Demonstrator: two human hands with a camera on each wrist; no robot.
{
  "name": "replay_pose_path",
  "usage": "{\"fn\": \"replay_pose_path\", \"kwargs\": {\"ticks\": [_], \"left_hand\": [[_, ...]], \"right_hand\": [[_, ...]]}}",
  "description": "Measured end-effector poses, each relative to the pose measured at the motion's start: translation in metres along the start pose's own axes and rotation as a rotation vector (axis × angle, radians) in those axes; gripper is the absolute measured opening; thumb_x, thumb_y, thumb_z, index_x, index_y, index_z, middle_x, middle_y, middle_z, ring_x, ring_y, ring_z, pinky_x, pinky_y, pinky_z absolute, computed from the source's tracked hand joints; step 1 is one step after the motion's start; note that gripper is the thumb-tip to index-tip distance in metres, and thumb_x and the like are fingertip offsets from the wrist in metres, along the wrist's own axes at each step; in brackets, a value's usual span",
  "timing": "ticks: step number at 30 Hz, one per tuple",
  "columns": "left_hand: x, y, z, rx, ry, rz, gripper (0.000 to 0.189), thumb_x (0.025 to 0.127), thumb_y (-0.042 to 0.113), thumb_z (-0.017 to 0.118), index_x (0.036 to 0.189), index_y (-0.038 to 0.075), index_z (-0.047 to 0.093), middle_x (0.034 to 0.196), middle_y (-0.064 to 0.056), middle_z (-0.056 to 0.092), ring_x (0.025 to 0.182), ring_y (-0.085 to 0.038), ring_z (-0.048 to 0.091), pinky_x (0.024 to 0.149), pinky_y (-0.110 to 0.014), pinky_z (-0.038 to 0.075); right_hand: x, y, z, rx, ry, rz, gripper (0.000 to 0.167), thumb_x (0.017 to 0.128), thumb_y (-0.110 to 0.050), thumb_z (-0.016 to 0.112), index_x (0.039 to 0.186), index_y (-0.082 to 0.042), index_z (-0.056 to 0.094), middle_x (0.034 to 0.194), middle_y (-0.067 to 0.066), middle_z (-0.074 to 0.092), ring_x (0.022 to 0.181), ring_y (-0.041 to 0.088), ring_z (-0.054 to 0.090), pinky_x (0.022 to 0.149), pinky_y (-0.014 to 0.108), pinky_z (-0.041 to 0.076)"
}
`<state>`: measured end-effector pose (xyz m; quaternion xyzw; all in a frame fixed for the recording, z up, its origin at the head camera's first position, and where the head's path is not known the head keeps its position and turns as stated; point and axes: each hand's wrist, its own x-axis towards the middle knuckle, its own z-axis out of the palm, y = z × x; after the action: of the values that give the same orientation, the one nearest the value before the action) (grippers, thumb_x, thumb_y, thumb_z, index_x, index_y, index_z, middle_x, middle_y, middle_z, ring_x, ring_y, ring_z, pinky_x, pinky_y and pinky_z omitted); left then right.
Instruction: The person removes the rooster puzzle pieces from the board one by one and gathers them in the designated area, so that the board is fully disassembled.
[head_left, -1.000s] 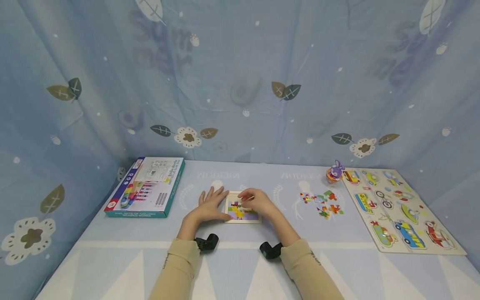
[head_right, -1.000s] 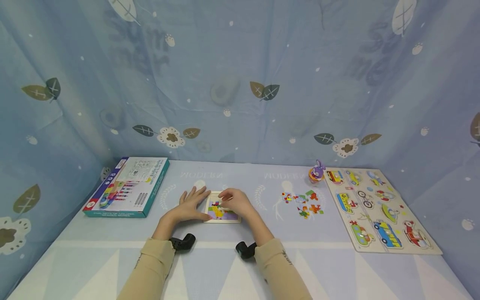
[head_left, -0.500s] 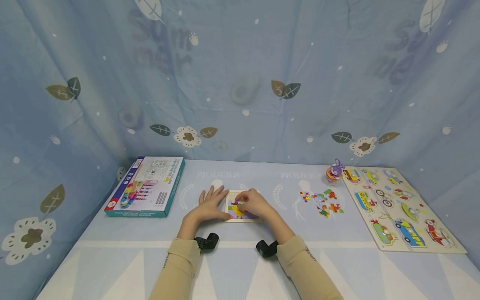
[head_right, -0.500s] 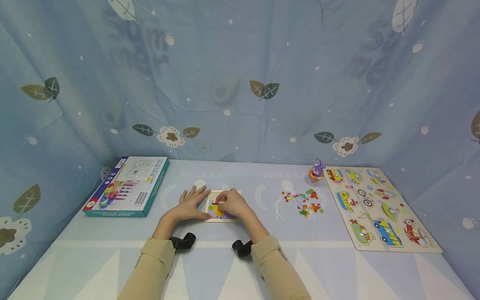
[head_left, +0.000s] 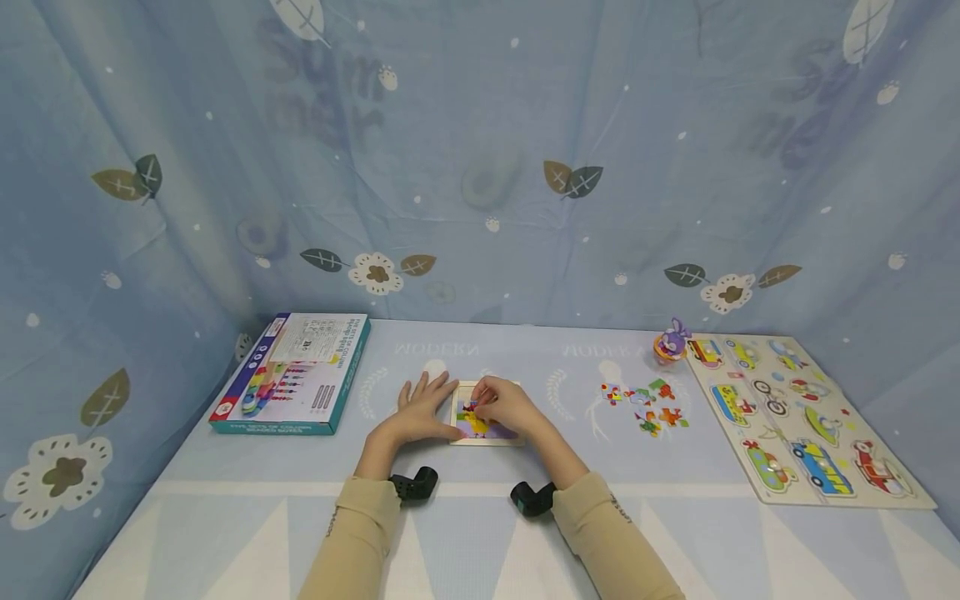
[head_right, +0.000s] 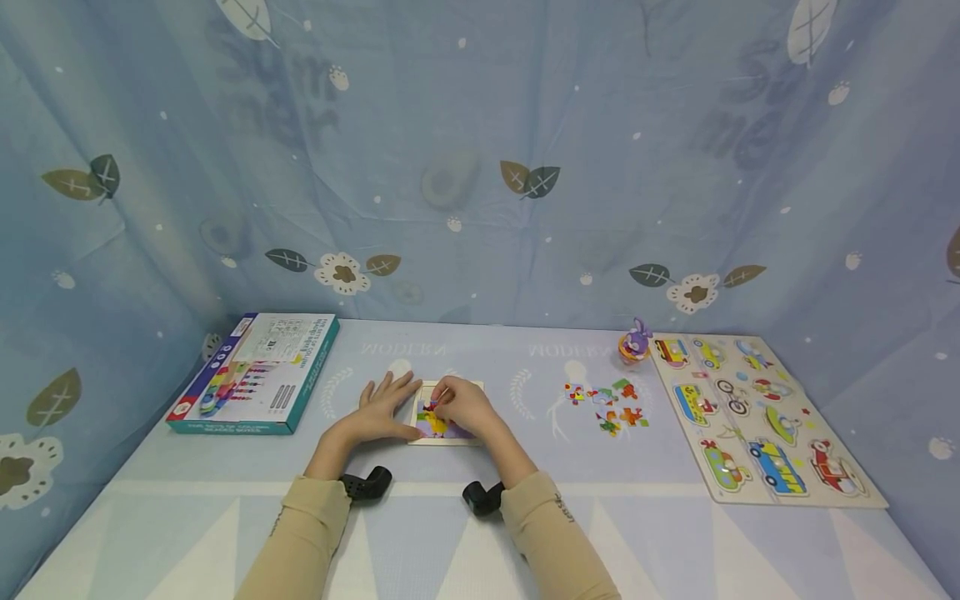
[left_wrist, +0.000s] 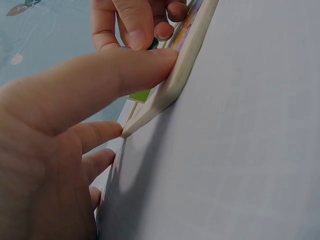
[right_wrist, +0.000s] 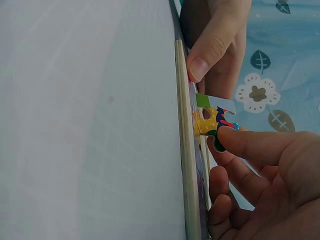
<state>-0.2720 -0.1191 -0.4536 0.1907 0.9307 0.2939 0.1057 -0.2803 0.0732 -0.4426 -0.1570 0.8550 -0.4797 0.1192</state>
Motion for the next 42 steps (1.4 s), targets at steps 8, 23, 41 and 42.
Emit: {"fn": "replay_pose_path", "kwargs": {"ticks": [8,23,41,42], "left_hand": [[0.000,-0.002,0.000,0.001,-0.013,0.005,0.081,0.078,0.037,0.068,0.144,0.008,0.032,0.153,-0.014,0.016,0.140,-0.039,-0.004,0.107,-0.057,-0.009],[0.001,-0.001,-0.001,-0.012,-0.002,-0.001,0.083,0.075,0.035,0.070,0.144,0.008,0.033,0.153,-0.014,0.017,0.140,-0.039,-0.003,0.107,-0.057,-0.008],[-0.002,0.002,-0.001,-0.023,-0.002,0.000,0.082,0.074,0.033,0.071,0.143,0.005,0.034,0.152,-0.015,0.018,0.140,-0.040,-0.001,0.108,-0.056,-0.008],[-0.002,0.002,-0.001,-0.023,-0.003,-0.001,0.082,0.075,0.033,0.071,0.143,0.006,0.034,0.152,-0.015,0.018,0.140,-0.040,-0.001,0.108,-0.056,-0.008]], "right_hand": [[-0.001,-0.001,0.000,-0.002,0.015,-0.003,0.009,0.082,0.000,0.064,0.088,-0.004,0.059,0.077,0.005,0.058,0.062,0.012,0.053,0.055,0.022,0.045],[-0.003,-0.003,-0.013,0.040,0.147,0.063,0.009,0.084,-0.004,0.064,0.092,-0.006,0.060,0.084,0.005,0.059,0.069,0.016,0.052,0.055,0.025,0.046],[-0.023,0.014,-0.053,0.073,0.258,0.101,0.014,0.082,-0.003,0.064,0.094,-0.003,0.060,0.088,0.009,0.063,0.081,0.020,0.056,0.065,0.027,0.043],[-0.024,0.016,-0.055,0.070,0.259,0.103,0.014,0.082,-0.003,0.064,0.095,-0.003,0.060,0.088,0.009,0.063,0.081,0.020,0.056,0.065,0.027,0.043]]}}
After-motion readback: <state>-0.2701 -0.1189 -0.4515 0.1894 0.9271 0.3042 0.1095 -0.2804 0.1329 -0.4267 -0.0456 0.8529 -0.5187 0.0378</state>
